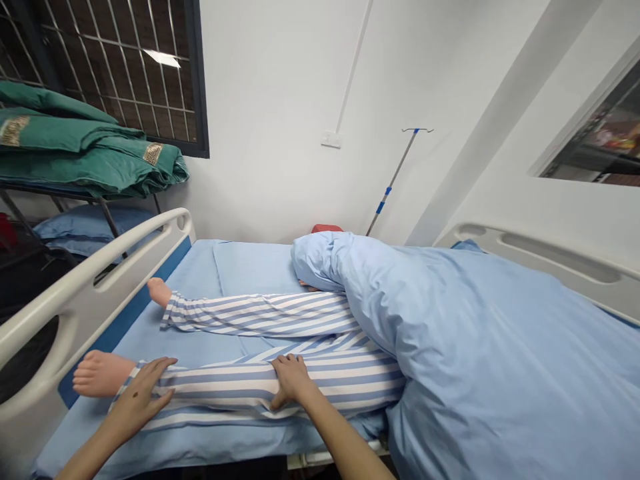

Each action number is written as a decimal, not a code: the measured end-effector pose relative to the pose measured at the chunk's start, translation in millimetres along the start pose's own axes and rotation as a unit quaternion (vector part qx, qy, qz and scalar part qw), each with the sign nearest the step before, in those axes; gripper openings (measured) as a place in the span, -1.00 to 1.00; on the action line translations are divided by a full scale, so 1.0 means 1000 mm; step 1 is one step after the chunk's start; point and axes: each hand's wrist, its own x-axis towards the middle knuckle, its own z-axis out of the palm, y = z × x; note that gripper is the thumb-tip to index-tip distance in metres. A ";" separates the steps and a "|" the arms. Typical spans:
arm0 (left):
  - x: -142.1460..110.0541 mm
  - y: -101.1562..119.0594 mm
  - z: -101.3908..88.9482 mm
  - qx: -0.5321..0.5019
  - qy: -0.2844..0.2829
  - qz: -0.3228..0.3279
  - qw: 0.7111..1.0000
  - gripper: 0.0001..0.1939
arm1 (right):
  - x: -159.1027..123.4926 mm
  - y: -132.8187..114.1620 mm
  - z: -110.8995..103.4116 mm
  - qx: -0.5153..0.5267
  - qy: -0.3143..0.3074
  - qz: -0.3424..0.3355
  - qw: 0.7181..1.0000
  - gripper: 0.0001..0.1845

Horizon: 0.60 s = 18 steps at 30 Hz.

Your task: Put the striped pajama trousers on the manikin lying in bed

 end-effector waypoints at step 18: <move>-0.003 0.017 -0.022 0.275 -0.210 -0.058 0.937 -0.24 | -0.002 -0.001 0.000 -0.001 0.013 -0.004 1.000 -0.02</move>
